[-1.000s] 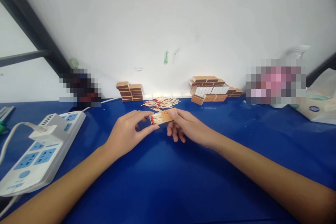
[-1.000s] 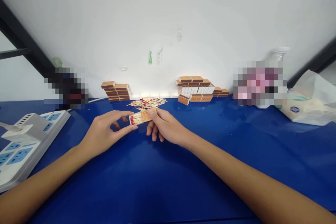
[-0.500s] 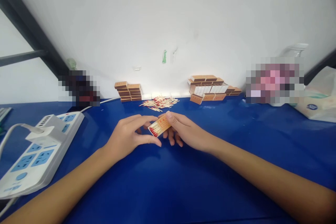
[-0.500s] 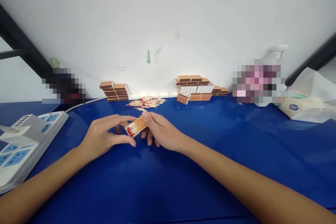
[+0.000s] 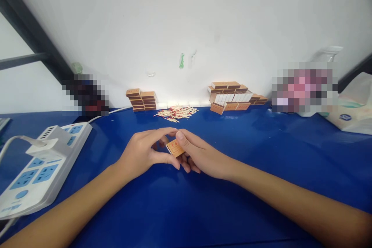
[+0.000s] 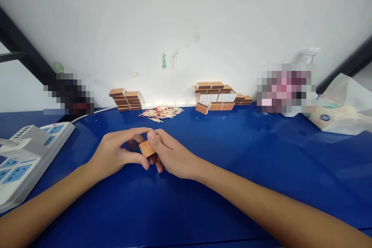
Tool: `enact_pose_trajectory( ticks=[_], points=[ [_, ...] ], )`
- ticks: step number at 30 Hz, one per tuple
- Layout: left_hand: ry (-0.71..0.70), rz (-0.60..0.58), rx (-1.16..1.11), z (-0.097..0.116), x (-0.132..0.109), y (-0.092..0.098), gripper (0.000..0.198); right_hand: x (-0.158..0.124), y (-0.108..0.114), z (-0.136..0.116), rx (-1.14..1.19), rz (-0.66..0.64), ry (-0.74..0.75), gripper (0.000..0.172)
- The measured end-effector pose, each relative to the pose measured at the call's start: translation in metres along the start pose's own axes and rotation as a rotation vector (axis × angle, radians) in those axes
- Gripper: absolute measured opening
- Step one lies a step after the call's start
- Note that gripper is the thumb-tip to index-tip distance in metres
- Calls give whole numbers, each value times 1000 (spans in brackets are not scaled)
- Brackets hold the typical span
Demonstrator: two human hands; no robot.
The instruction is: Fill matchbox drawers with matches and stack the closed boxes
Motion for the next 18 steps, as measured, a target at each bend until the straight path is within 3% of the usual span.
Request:
enact_pose_trajectory(
  ticks=[7, 10, 12, 15, 18],
  points=[
    [-90, 23, -3, 14, 0, -2, 71, -3, -3, -5, 44, -60, 32, 45],
    [-106, 51, 86, 14, 0, -1, 50, 1, 6, -4, -15, 19, 39, 46],
    [-65, 47, 150, 5, 3, 3, 35, 5, 17, -1, -52, 114, 28, 45],
    [23, 52, 302, -18, 18, 19, 39, 12, 36, 7, -153, 227, 2, 46],
    [136, 114, 453, -45, 48, 46, 41, 14, 53, 12, -374, 271, 44, 48]
  ],
)
Point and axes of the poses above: each hand's wrist, its own x-axis towards the middle knuckle, its own y-axis out of the back of the hand, z = x × y, the point moved 3 cm from there along x, towards the middle knuckle, and after that the axes turned 8 degrees about y, right-handed, at the moved point
